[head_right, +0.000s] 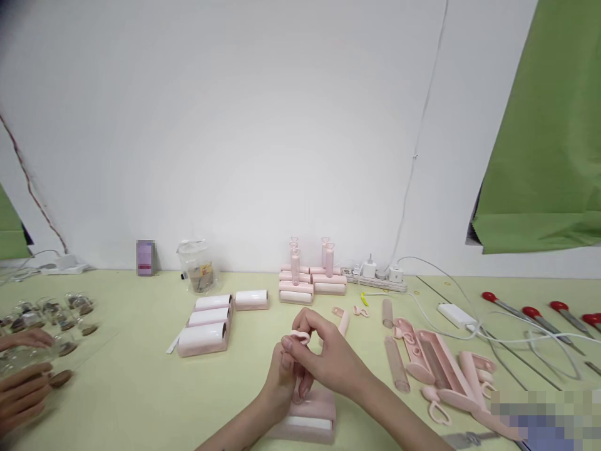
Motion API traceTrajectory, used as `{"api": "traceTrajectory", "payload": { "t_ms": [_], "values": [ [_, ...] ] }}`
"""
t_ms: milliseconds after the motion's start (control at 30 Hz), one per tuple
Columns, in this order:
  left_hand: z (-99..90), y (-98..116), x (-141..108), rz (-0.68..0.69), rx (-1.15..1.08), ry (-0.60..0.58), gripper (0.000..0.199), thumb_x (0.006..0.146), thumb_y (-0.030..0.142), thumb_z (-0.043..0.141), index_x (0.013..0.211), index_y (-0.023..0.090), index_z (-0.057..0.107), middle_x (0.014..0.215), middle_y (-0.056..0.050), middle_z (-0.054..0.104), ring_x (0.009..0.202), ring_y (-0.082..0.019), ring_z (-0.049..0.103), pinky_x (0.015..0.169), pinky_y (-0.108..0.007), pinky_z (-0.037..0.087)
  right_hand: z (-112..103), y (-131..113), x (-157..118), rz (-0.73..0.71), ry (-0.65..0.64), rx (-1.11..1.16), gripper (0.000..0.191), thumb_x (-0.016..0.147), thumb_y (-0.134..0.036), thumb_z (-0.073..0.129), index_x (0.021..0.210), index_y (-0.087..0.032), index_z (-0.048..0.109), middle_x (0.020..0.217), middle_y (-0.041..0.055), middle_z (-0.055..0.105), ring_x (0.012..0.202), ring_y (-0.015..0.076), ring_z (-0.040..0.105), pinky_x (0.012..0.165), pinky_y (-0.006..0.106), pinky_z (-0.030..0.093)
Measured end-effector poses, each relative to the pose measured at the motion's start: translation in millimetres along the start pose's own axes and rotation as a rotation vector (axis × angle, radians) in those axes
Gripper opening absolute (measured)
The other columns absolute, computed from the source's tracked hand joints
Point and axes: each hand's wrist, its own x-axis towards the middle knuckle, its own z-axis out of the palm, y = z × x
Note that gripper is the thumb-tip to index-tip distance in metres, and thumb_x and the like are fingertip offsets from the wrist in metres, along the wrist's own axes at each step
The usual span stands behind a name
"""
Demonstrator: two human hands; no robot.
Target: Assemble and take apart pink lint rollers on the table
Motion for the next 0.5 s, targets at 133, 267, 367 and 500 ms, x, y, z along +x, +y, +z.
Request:
{"api": "traceTrajectory", "payload": {
  "t_ms": [133, 267, 367, 500],
  "values": [
    [-0.9, -5.0, 0.5, 0.006, -0.011, 0.011, 0.068, 0.048, 0.083, 0.041, 0.046, 0.015, 0.045, 0.028, 0.007, 0.029, 0.022, -0.002, 0.023, 0.026, -0.018, 0.013, 8.6, -1.9, 9.5, 0.017, 0.038, 0.012, 0.034, 0.074, -0.034, 0.056, 0.06, -0.022, 0.027, 0.069, -0.0028, 0.046, 0.062, 0.0124, 0.044, 0.058, 0.026, 0.042],
    [-1.4, -8.9, 1.6, 0.002, -0.018, 0.023, 0.067, 0.053, 0.082, 0.037, 0.044, 0.016, 0.042, 0.027, 0.006, 0.029, 0.022, -0.004, 0.026, 0.025, -0.017, 0.014, 13.7, 1.5, 13.0, -0.036, 0.061, 0.06, 0.03, 0.075, -0.026, 0.053, 0.06, -0.022, 0.028, 0.067, -0.0037, 0.046, 0.061, 0.0117, 0.045, 0.061, 0.026, 0.041],
    [-2.1, -9.9, 3.7, -0.005, -0.047, 0.018, 0.068, 0.053, 0.082, 0.039, 0.055, 0.014, 0.047, 0.029, 0.006, 0.033, 0.021, -0.004, 0.028, 0.024, -0.017, 0.017, 11.9, 2.5, 12.4, -0.005, -0.066, 0.129, 0.005, 0.079, -0.02, 0.045, 0.079, -0.023, 0.041, 0.085, -0.0009, 0.051, 0.077, 0.013, 0.051, 0.068, 0.026, 0.044],
    [-3.4, -11.8, 4.8, -0.016, -0.118, -0.009, 0.07, 0.051, 0.081, 0.043, 0.071, 0.015, 0.049, 0.028, 0.01, 0.031, 0.02, -0.003, 0.022, 0.024, -0.016, 0.015, 4.2, -5.8, 11.9, 0.226, -0.353, 0.216, 0.025, 0.083, -0.022, 0.033, 0.106, -0.03, 0.04, 0.113, 0.0009, 0.048, 0.057, 0.0071, 0.055, 0.046, 0.018, 0.045]
  ]
}}
